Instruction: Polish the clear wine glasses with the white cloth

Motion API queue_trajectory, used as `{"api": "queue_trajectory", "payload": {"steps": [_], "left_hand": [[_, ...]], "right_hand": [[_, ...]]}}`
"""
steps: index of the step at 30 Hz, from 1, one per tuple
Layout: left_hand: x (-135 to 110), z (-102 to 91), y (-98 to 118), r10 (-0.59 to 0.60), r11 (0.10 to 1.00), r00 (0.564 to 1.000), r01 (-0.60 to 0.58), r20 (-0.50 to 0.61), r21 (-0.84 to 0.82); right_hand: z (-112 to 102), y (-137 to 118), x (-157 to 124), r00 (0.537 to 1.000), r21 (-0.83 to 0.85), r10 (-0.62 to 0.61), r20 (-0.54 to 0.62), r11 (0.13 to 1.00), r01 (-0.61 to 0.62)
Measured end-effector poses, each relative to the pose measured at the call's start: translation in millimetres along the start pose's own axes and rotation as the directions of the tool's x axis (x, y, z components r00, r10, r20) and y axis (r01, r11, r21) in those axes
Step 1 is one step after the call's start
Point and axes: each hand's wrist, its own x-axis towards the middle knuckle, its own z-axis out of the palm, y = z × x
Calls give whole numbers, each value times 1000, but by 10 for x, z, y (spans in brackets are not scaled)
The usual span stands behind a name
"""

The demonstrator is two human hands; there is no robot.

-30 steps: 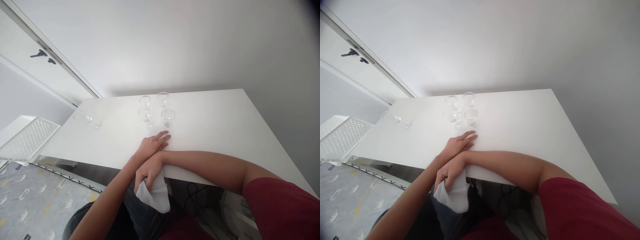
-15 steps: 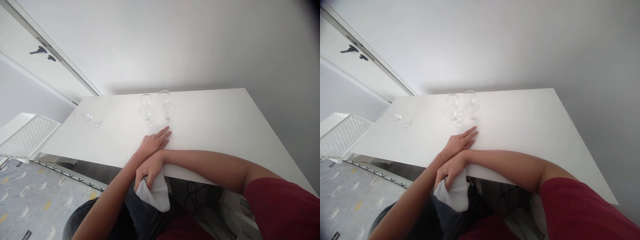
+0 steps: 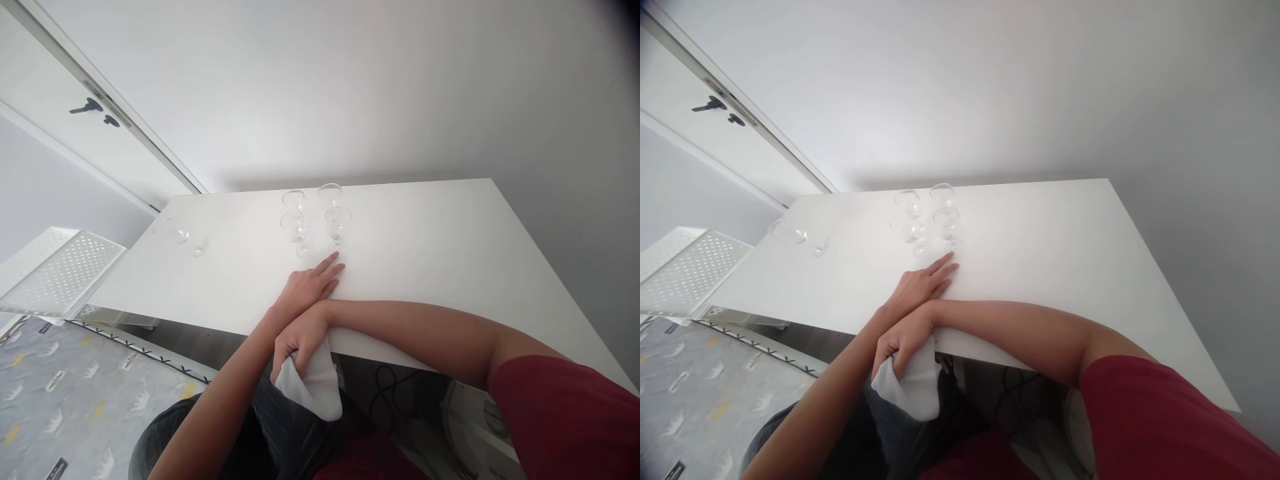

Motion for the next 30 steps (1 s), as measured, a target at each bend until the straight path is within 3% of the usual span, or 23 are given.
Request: {"api": "queue_trajectory", "payload": {"steps": [11,30], "left_hand": [[-15,49,-25,-4,1000,1000,4,-21,-25],[-11,53,-28,6,1000,1000,-6,-16,-19]], "right_hand": [[-4,-26,8,999,32,36,23,999,-37],[-20,9,6,999,-8,-18,34,1000,18]]}}
